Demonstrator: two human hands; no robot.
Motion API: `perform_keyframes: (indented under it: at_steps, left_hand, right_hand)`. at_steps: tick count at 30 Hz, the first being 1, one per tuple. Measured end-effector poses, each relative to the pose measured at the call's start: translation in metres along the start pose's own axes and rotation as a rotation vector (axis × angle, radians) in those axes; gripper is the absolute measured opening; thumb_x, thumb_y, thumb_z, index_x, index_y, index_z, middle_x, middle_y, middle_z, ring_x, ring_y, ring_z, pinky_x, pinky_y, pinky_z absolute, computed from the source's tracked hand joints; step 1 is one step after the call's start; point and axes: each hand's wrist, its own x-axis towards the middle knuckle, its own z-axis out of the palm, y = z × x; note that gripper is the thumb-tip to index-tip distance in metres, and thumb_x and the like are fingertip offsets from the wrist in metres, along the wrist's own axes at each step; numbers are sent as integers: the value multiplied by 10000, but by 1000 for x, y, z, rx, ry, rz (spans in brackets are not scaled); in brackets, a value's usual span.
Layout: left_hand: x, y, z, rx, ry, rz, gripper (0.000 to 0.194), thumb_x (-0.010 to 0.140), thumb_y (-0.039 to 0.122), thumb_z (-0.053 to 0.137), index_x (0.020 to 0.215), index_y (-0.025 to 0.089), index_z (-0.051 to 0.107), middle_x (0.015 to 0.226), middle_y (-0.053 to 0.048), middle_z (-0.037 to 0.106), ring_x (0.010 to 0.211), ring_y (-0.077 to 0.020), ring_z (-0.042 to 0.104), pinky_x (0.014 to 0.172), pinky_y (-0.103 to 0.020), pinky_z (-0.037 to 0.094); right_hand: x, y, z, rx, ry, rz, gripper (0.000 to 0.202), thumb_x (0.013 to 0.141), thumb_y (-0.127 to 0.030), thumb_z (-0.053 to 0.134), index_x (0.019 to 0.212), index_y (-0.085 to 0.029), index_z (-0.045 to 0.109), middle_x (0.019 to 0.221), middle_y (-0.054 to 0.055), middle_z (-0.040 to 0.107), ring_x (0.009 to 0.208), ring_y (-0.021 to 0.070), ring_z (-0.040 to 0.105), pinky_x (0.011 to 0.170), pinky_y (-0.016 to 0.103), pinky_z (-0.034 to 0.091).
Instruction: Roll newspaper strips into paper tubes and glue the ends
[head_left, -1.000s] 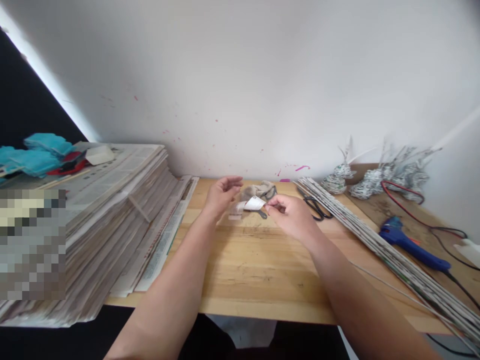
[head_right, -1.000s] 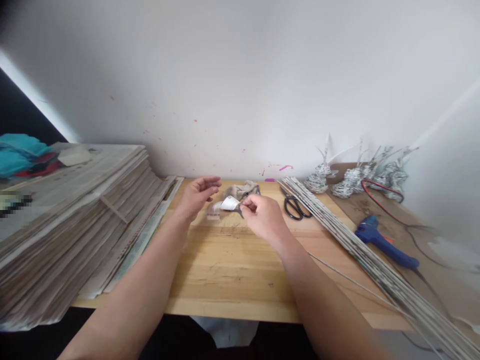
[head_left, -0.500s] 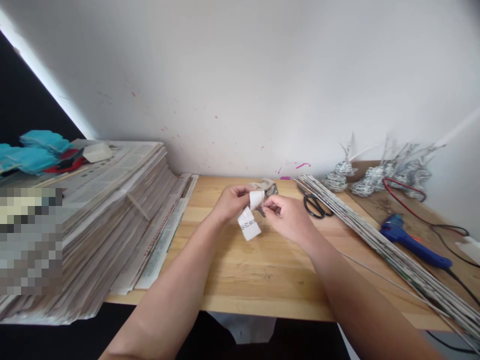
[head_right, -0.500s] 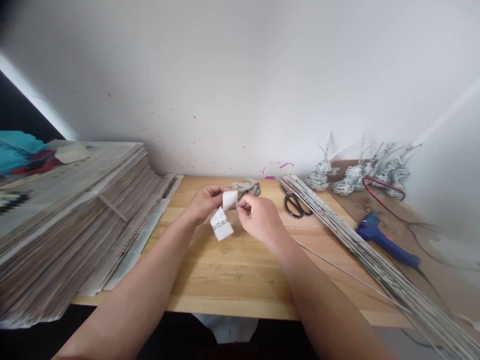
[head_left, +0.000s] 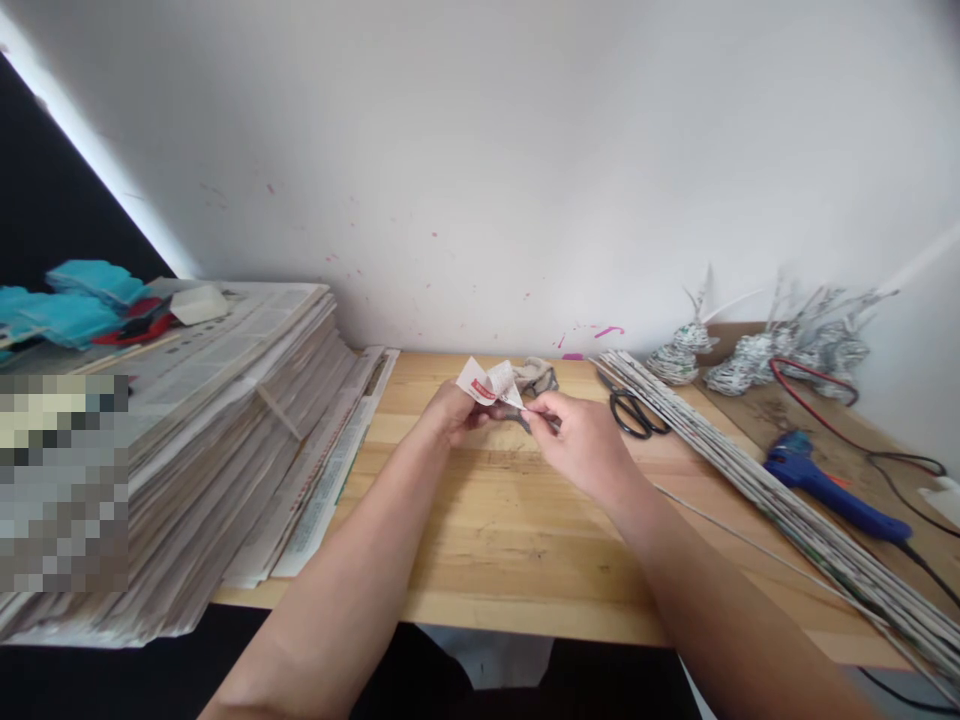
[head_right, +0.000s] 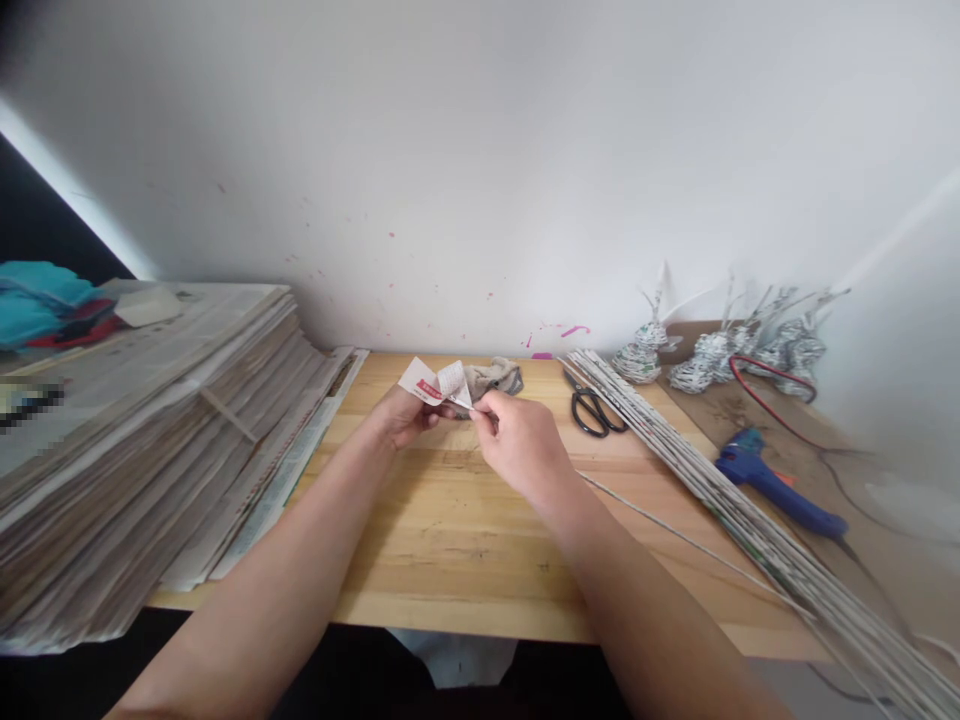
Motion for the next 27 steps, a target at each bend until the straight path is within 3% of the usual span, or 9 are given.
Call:
perform_keyframes:
  at_steps: [4, 8, 11, 16, 18, 21, 24, 27]
  left_hand:
    - [-3, 4, 2, 42, 63, 53, 267, 580, 243, 685, 821, 133, 642, 657, -39, 650, 504, -110, 588, 359, -151, 278]
    - [-10, 8, -2, 210, 107, 158, 537, 625, 216, 655, 1154, 179, 579, 729, -16, 663, 510, -90, 537, 398, -161, 314]
    - [-13, 13, -8, 440, -47, 241, 533, 615, 190, 661, 1145, 164, 611, 740, -13, 660, 503, -74, 489, 414, -166, 309]
    - [-23, 26, -18, 642, -477, 250, 227, 568, 228, 744, 771, 132, 708, 666, -10, 638, 557, -94, 504, 486, -192, 365]
    - [-28, 31, -21, 603, -577, 218, 227, 582, 263, 757, 768, 139, 718, 702, -35, 666, 610, -123, 560, 510, -199, 384]
    - [-32, 34, -25, 444, -610, 172, 322, 650, 357, 729, 888, 140, 729, 753, -92, 698, 644, -159, 620, 472, -197, 367]
    - [-30, 32, -24, 182, -551, 204, 424, 683, 413, 694, 998, 131, 715, 912, -153, 714, 681, -171, 654, 469, -195, 374]
    - [-30, 30, -19, -67, -471, 213, 452, 686, 409, 660, 1047, 139, 700, 1131, -173, 666, 802, -198, 673, 493, -193, 399]
  right_hand:
    - [-2, -4, 0, 18, -10, -34, 98, 830, -251, 583, 776, -213, 656, 622, -25, 658, 495, 98, 520, 507, 226, 323]
    - [-2, -7, -2, 66, 7, -50, 116, 842, -263, 577, 782, -209, 660, 604, -29, 641, 481, 91, 504, 506, 221, 329]
    - [0, -5, -5, 78, 22, -44, 146, 861, -286, 560, 840, -211, 684, 634, -16, 658, 507, 101, 529, 526, 224, 348]
    - [5, 3, -9, 62, 32, -30, 192, 882, -315, 536, 878, -220, 702, 733, 11, 708, 581, 129, 582, 563, 239, 371]
    - [5, 5, -8, 60, 23, -26, 188, 883, -293, 530, 895, -221, 703, 781, 19, 722, 599, 134, 592, 575, 242, 377]
    - [5, 4, -5, 58, -28, -18, 169, 866, -257, 542, 891, -222, 706, 747, 14, 716, 569, 127, 578, 567, 243, 371]
    - [4, 1, -3, 84, -82, -1, 139, 842, -272, 573, 815, -216, 698, 639, -6, 675, 518, 113, 542, 547, 237, 361]
    - [3, 0, -3, 181, -96, 41, 144, 845, -290, 567, 830, -212, 687, 678, -6, 690, 521, 107, 547, 544, 229, 377]
